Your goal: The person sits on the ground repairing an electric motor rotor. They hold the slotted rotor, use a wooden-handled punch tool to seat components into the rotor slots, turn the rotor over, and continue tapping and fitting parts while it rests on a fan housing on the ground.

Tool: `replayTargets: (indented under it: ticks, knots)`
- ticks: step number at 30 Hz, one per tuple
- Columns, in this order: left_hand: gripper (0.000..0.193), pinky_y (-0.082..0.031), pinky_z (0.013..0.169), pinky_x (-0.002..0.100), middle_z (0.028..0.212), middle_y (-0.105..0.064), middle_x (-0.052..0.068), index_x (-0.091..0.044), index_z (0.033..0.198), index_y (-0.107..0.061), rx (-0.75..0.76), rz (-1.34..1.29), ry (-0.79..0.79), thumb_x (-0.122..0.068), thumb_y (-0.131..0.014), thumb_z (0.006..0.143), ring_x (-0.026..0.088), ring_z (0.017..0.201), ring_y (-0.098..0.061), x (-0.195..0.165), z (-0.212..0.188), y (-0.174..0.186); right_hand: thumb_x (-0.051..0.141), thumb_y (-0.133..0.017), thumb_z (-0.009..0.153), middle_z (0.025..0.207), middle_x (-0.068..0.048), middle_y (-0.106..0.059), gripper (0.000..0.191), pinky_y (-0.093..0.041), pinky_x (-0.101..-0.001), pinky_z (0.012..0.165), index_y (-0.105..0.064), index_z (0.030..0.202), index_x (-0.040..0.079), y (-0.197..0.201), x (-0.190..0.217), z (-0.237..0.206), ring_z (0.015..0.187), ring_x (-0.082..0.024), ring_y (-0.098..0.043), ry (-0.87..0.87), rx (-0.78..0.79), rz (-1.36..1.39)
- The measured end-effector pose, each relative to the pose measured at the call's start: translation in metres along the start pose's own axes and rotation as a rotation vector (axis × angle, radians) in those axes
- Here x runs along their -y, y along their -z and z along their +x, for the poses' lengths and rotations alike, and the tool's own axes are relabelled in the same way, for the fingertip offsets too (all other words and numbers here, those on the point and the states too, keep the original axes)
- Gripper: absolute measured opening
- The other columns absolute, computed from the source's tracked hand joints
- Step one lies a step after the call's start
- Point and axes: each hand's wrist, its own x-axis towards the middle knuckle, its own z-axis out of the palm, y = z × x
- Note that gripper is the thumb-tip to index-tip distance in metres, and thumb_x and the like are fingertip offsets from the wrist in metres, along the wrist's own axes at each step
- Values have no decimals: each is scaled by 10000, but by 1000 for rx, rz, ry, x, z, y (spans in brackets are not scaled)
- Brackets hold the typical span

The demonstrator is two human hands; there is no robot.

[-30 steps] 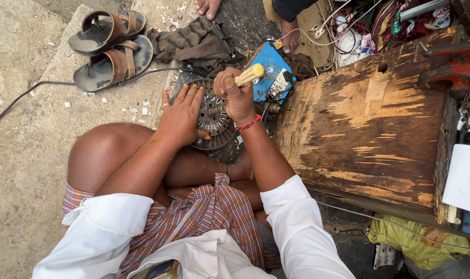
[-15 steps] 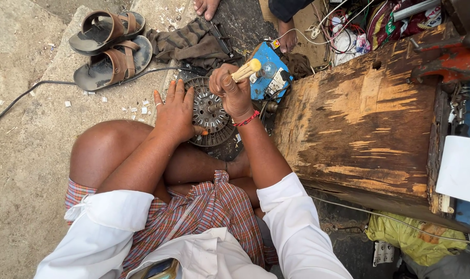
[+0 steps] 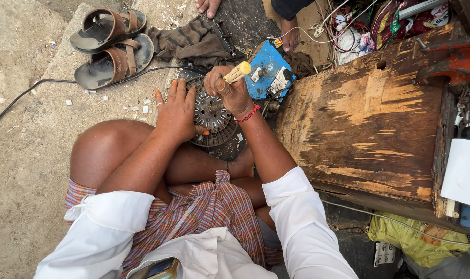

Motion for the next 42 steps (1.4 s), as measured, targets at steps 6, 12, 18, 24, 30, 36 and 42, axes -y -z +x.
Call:
replayTargets:
  ticks: [6, 12, 18, 24, 30, 36, 42]
  knots:
    - [1360, -87, 1199, 688, 1668, -154, 233, -106, 1599, -273, 25, 3, 10, -544, -964, 513, 370, 1559, -114, 0, 3, -2, 649, -719, 904, 664, -7, -497, 627, -389, -302, 598, -511, 718, 87, 2, 8, 8, 629, -126, -481, -55, 173, -106]
    - [1364, -84, 1191, 705, 1673, -132, 229, -108, 1603, -245, 47, 41, 11, -574, -949, 532, 365, 1563, -103, -1, 5, -4, 686, -724, 887, 627, 23, -489, 655, -389, -285, 564, -491, 684, 109, -1, 20, 5, 591, -98, -479, -80, 356, -204]
    - [1366, -100, 1181, 710, 1681, -111, 226, -130, 1612, -232, 61, 53, 15, -580, -943, 535, 358, 1567, -101, -1, 6, -6, 694, -729, 878, 616, 36, -468, 649, -371, -278, 564, -480, 682, 128, 1, 27, 0, 582, -92, -474, -95, 369, -164]
    - [1366, -97, 1185, 707, 1676, -104, 235, -132, 1609, -231, 67, 68, 18, -592, -939, 535, 364, 1562, -98, -2, 6, -7, 693, -744, 860, 598, 39, -439, 654, -347, -277, 546, -469, 681, 128, 1, 24, -4, 564, -86, -441, -117, 333, -165]
    - [1369, -109, 1197, 700, 1683, -108, 226, -159, 1616, -240, 87, 24, 24, -575, -950, 523, 367, 1570, -110, -1, 5, -5, 708, -701, 898, 671, 5, -525, 656, -418, -309, 612, -517, 723, 103, 1, 18, -10, 648, -116, -512, -34, 197, -281]
    - [1355, -123, 1200, 674, 1678, -103, 244, -155, 1610, -247, 46, 12, 9, -549, -966, 531, 383, 1559, -119, 1, 3, -5, 655, -712, 910, 634, 15, -448, 641, -384, -308, 595, -485, 693, 96, 6, 9, -11, 612, -117, -473, -7, 21, -47]
    - [1387, -120, 1208, 669, 1682, -106, 232, -134, 1616, -235, 44, -14, 17, -550, -971, 517, 377, 1567, -108, 1, 1, -1, 634, -727, 922, 656, -34, -514, 648, -413, -324, 599, -513, 689, 69, -2, 7, -2, 636, -157, -521, 44, 36, -179]
